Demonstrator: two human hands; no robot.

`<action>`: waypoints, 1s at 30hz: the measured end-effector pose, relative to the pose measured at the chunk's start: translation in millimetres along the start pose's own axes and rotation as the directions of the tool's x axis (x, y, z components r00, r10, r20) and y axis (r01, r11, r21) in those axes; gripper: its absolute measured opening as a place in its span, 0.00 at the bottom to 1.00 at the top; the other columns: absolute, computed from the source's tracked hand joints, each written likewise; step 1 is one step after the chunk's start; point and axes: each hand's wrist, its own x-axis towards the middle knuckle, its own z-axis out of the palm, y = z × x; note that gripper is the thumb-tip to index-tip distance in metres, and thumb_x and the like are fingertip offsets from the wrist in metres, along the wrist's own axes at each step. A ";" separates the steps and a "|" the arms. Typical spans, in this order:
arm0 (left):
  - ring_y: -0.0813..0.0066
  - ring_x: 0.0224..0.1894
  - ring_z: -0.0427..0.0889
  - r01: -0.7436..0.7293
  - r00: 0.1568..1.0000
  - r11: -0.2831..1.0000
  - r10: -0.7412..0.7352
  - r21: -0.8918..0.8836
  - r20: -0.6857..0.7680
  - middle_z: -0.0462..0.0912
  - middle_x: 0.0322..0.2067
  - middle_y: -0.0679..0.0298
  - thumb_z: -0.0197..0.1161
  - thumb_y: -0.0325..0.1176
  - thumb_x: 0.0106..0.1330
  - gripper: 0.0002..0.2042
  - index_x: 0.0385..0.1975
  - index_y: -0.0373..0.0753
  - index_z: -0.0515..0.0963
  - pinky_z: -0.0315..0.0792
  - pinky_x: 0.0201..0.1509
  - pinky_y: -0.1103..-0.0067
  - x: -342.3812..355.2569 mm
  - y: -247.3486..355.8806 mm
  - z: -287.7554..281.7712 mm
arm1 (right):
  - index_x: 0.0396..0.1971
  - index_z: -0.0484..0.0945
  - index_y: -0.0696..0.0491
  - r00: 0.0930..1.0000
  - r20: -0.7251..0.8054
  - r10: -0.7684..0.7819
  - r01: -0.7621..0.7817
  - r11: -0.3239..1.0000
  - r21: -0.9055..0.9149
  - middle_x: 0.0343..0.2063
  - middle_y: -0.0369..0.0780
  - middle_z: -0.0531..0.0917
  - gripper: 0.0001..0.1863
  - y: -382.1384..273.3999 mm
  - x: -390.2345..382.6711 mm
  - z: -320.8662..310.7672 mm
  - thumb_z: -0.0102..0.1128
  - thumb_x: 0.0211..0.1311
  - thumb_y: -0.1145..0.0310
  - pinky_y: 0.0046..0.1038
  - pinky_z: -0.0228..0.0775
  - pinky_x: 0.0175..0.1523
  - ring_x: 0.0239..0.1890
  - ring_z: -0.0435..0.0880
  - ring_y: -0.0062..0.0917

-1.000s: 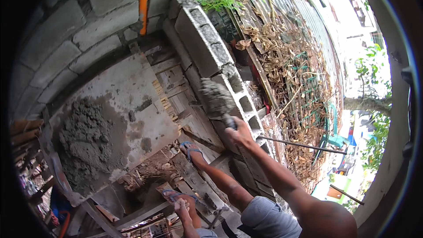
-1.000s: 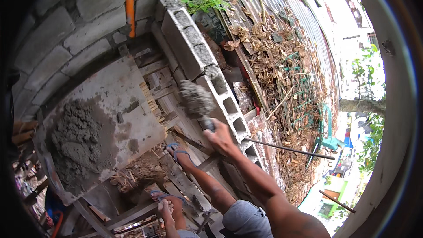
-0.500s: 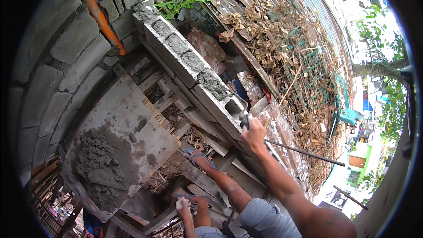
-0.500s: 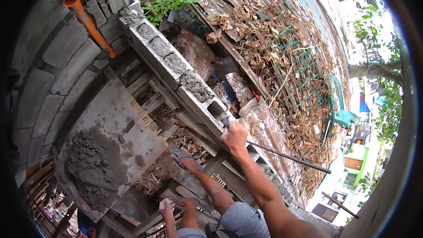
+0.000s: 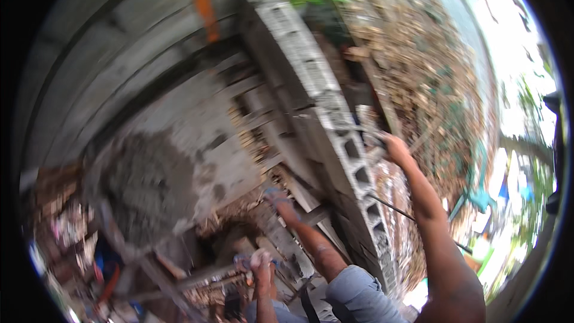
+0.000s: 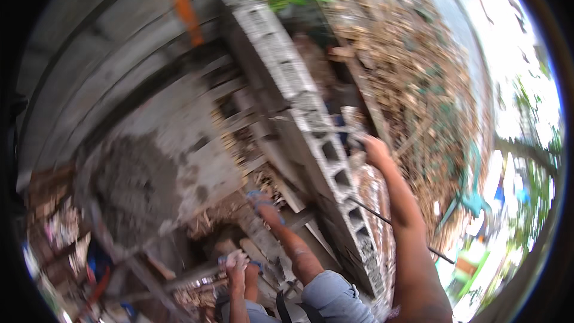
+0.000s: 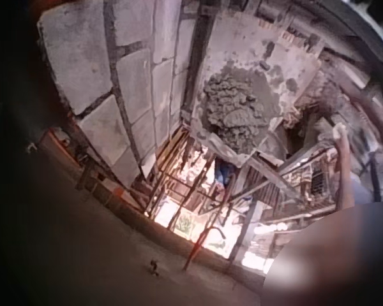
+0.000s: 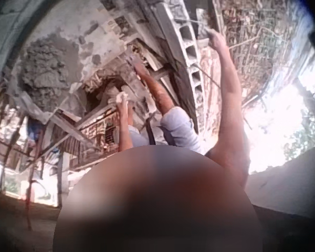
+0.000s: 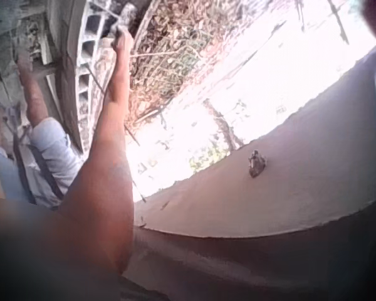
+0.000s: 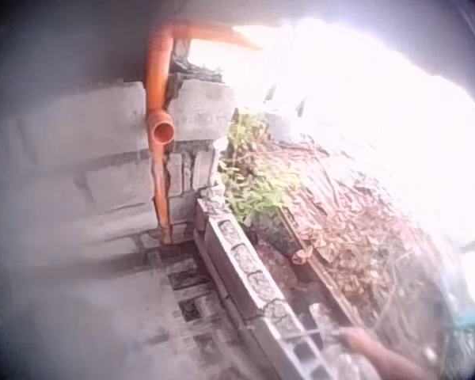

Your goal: The person scoops wet mortar from a wooden board with a trowel and applies it to the top of a partially built concrete block wall. The person repeatedly spreads mortar along the wall and into the hollows of the blocks, then occasionally receives a bucket of mortar from a coworker and pours it onto the board.

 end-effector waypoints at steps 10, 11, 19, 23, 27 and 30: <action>0.70 0.43 0.81 -0.392 0.845 0.905 0.424 0.163 -0.326 0.81 0.37 0.56 0.60 0.37 0.70 0.14 0.40 0.30 0.76 0.72 0.47 0.76 -33.2 -98.0 -91.6 | 0.58 0.72 0.59 0.978 0.179 0.106 -0.196 0.749 0.633 0.48 0.45 0.82 0.27 -191.9 -54.3 52.0 0.56 0.55 0.81 0.29 0.72 0.56 0.49 0.80 0.29; 0.70 0.43 0.80 -0.324 0.895 0.943 0.282 -0.071 -0.346 0.81 0.37 0.56 0.60 0.37 0.69 0.14 0.40 0.30 0.76 0.72 0.47 0.75 -33.0 -108.4 -107.3 | 0.59 0.72 0.55 0.946 0.258 0.194 -0.316 0.728 0.609 0.46 0.43 0.81 0.27 -255.8 -41.8 76.8 0.57 0.56 0.80 0.27 0.75 0.49 0.46 0.80 0.27; 0.55 0.45 0.84 -0.159 0.909 0.985 0.170 0.061 -0.380 0.84 0.41 0.50 0.62 0.42 0.66 0.18 0.48 0.35 0.75 0.76 0.50 0.66 -11.7 -127.4 -166.3 | 0.40 0.80 0.57 0.748 0.076 -0.659 0.331 0.470 0.818 0.20 0.37 0.77 0.26 -860.0 60.1 263.7 0.49 0.71 0.46 0.24 0.63 0.22 0.17 0.70 0.18; 0.55 0.44 0.83 -0.157 0.848 0.986 0.162 0.052 -0.504 0.84 0.41 0.51 0.64 0.38 0.64 0.15 0.45 0.35 0.77 0.75 0.49 0.67 -16.9 -111.4 -203.0 | 0.17 0.70 0.54 0.858 0.357 -0.370 0.197 0.879 0.435 0.14 0.37 0.73 0.29 -914.5 61.1 325.6 0.41 0.73 0.48 0.36 0.60 0.21 0.14 0.63 0.23; 0.59 0.43 0.84 -0.184 0.852 0.983 0.151 -0.016 -0.502 0.84 0.39 0.51 0.65 0.38 0.64 0.16 0.45 0.33 0.76 0.76 0.49 0.69 -26.2 -107.9 -219.9 | 0.17 0.75 0.58 0.903 0.144 -0.406 0.274 0.798 0.536 0.16 0.42 0.78 0.33 -800.2 5.8 330.9 0.43 0.71 0.44 0.38 0.65 0.24 0.17 0.72 0.28; 0.62 0.46 0.83 -0.180 0.881 0.983 0.151 -0.024 -0.449 0.85 0.42 0.53 0.66 0.38 0.64 0.17 0.47 0.34 0.77 0.75 0.51 0.71 -25.2 -106.0 -214.5 | 0.48 0.83 0.52 0.879 0.444 0.176 -0.367 0.843 0.393 0.17 0.40 0.79 0.32 -758.6 -11.9 328.5 0.48 0.66 0.38 0.35 0.66 0.22 0.12 0.69 0.26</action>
